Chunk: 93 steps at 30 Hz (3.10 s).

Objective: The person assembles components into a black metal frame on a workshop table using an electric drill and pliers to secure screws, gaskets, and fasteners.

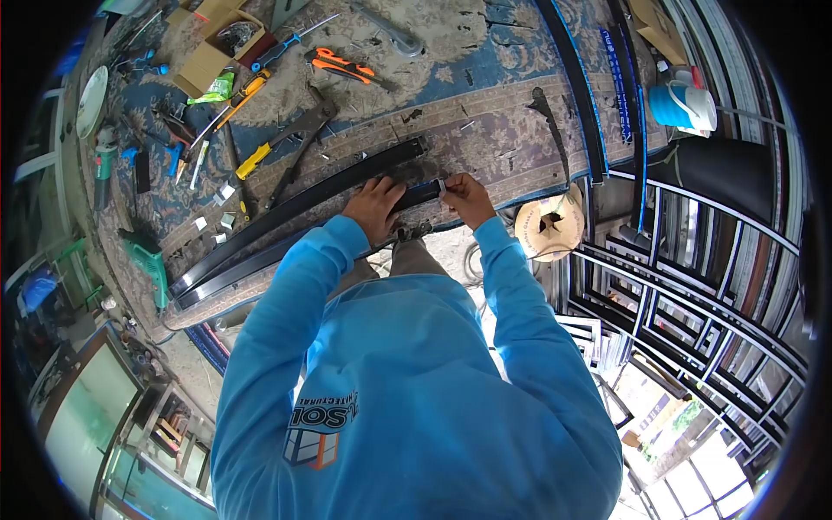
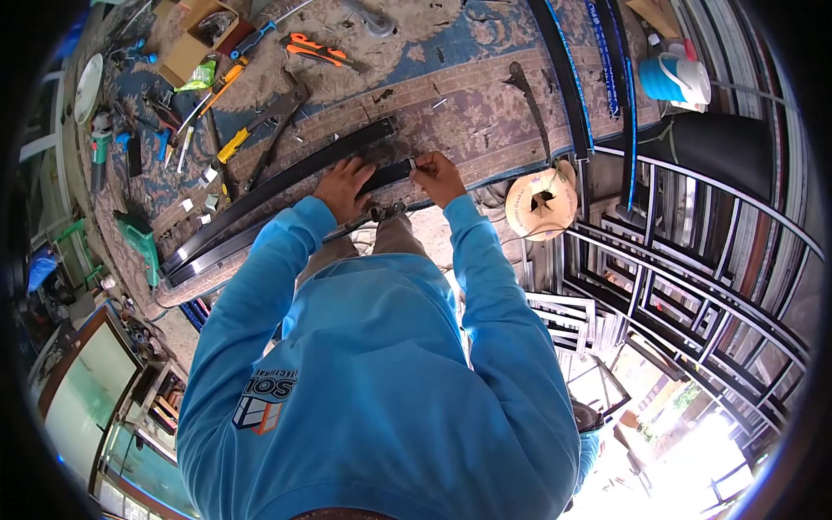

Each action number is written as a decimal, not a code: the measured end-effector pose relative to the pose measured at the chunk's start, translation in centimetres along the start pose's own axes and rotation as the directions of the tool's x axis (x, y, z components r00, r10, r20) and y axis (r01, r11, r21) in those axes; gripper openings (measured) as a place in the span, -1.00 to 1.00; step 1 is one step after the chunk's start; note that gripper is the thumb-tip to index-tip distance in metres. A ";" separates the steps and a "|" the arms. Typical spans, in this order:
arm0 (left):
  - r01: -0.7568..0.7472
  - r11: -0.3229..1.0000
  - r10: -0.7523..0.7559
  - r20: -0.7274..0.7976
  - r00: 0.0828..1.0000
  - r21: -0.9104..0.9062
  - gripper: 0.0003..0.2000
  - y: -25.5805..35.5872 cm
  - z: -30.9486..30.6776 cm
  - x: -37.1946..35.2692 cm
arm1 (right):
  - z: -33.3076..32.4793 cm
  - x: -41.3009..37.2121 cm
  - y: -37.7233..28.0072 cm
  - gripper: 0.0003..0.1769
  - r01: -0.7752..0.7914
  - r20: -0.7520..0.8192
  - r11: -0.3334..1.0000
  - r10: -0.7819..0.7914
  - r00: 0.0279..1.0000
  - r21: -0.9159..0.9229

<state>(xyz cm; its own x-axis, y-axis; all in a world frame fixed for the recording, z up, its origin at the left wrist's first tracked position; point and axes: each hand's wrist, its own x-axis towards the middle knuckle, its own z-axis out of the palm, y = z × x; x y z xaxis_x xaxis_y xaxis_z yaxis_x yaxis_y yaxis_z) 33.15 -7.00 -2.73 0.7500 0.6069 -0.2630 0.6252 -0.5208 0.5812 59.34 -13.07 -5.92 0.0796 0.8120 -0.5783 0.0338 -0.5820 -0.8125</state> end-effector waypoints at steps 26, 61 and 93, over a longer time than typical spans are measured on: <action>0.018 1.000 -0.018 0.003 1.000 0.011 -0.36 0.3 0.1 0.1 | 2.6 -0.3 0.6 -0.45 0.141 -0.222 0.947 -0.209 0.952 -0.290; 0.036 0.115 -0.764 -0.065 0.642 -0.993 -0.25 -6.1 -20.0 -38.8 | 6.2 -0.6 0.5 -0.39 0.154 -0.402 0.968 -0.223 0.888 -0.198; 0.276 0.908 -0.238 0.156 0.959 -0.314 -0.29 12.7 -17.5 -1.8 | 5.1 0.0 1.9 -0.42 0.240 -0.341 0.970 -0.238 0.909 -0.038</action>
<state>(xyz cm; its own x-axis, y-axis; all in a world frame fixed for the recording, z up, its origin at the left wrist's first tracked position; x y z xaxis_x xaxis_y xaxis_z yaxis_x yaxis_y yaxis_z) 35.95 -4.22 18.66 0.6043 0.6121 -0.5101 0.7073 -0.1172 0.6972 54.31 -13.94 -7.80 0.4044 0.8614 -0.3072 0.0893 -0.3714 -0.9242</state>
